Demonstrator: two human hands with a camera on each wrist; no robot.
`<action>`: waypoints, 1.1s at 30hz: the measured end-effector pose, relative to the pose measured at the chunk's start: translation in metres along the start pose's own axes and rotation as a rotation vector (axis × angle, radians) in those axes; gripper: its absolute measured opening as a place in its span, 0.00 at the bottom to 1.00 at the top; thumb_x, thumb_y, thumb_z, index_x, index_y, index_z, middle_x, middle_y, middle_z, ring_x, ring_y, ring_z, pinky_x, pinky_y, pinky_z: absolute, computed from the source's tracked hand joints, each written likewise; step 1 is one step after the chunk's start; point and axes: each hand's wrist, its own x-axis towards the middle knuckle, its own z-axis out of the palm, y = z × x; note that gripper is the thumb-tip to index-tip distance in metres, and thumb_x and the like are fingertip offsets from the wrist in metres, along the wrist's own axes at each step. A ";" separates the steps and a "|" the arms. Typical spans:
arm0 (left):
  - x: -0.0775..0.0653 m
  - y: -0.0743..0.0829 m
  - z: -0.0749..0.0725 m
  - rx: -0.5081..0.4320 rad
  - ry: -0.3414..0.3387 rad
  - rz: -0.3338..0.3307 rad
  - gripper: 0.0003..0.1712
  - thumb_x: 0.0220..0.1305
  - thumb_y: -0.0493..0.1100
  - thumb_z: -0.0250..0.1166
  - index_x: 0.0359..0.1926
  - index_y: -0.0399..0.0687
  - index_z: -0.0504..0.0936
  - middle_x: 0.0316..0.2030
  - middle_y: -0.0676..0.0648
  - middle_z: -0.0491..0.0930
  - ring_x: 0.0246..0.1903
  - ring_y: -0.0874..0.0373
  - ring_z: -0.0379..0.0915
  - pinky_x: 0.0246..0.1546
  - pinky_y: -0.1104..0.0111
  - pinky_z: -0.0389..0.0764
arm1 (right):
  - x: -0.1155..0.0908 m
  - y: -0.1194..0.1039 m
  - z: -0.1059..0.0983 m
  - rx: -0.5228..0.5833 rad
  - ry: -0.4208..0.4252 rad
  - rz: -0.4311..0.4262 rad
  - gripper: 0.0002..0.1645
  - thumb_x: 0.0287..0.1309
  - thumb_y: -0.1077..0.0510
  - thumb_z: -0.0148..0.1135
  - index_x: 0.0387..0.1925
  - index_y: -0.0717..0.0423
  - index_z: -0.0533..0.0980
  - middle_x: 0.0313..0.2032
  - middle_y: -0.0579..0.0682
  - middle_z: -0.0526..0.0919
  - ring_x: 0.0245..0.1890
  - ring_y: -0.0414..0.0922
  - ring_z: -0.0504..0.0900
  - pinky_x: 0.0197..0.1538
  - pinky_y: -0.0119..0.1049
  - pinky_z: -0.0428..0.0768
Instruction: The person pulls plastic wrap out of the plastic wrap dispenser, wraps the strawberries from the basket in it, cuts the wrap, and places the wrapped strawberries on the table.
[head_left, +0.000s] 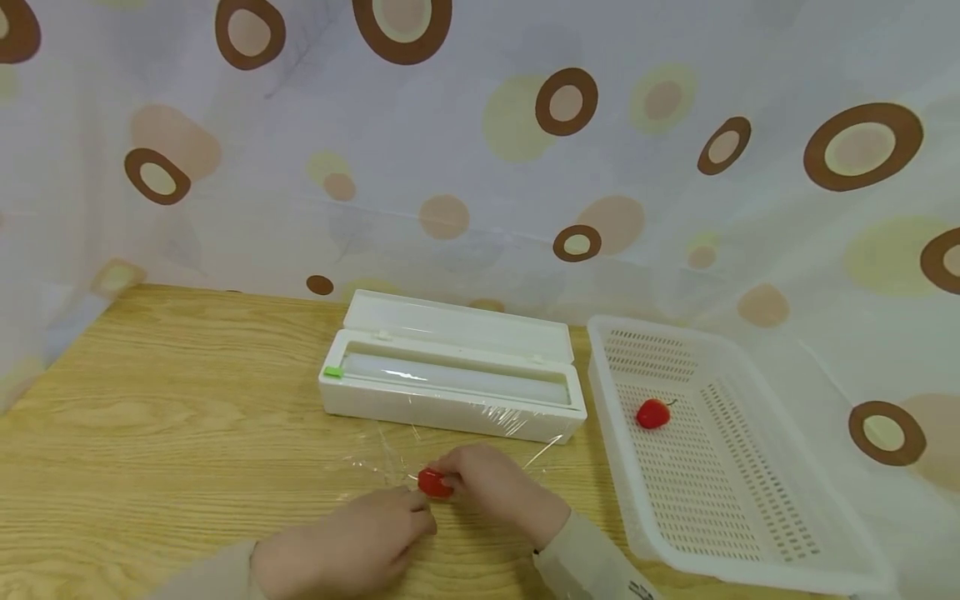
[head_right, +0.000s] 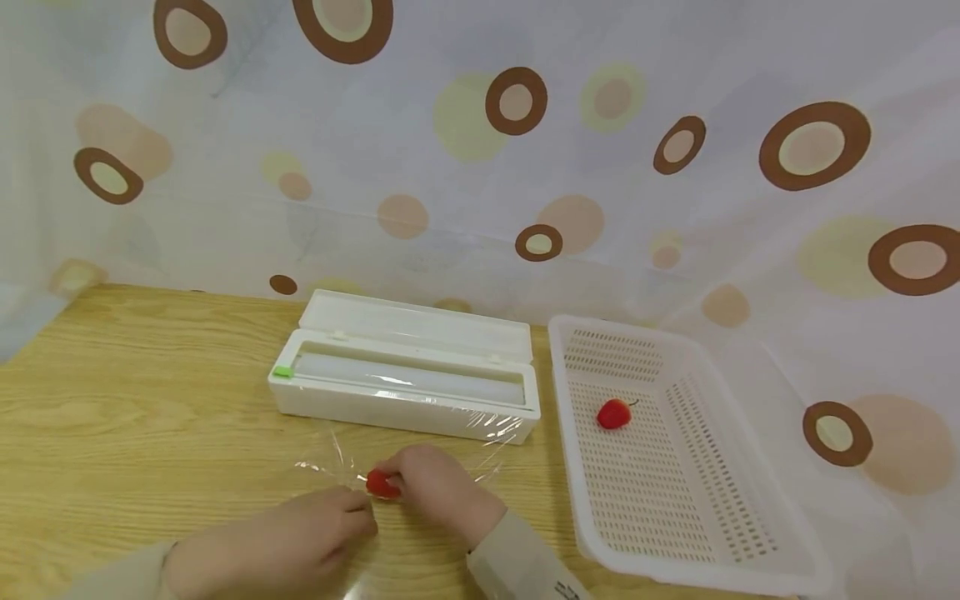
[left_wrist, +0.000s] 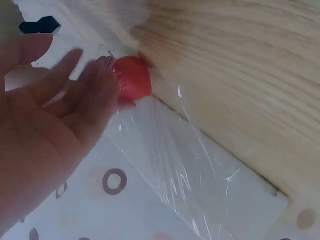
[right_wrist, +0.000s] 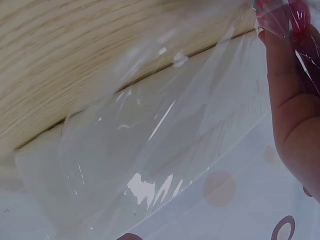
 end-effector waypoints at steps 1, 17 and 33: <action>0.001 0.002 0.005 0.033 0.001 0.003 0.15 0.58 0.37 0.58 0.48 0.43 0.77 0.46 0.51 0.75 0.46 0.59 0.72 0.50 0.67 0.75 | 0.000 0.000 -0.001 0.014 -0.005 0.004 0.12 0.56 0.65 0.61 0.42 0.54 0.83 0.35 0.43 0.86 0.35 0.36 0.81 0.42 0.27 0.78; 0.010 -0.004 0.023 -0.052 -0.044 -0.163 0.43 0.56 0.43 0.62 0.66 0.25 0.54 0.66 0.29 0.56 0.64 0.40 0.59 0.57 0.52 0.71 | 0.006 0.011 -0.004 0.215 -0.082 0.085 0.11 0.57 0.61 0.61 0.43 0.57 0.81 0.38 0.48 0.85 0.32 0.34 0.79 0.37 0.25 0.76; 0.046 -0.020 0.023 -0.045 0.221 -0.256 0.11 0.49 0.34 0.67 0.34 0.37 0.76 0.28 0.47 0.75 0.28 0.56 0.73 0.31 0.66 0.78 | 0.008 0.019 -0.007 0.280 -0.084 0.052 0.14 0.52 0.66 0.63 0.43 0.63 0.79 0.40 0.54 0.85 0.40 0.44 0.82 0.42 0.32 0.78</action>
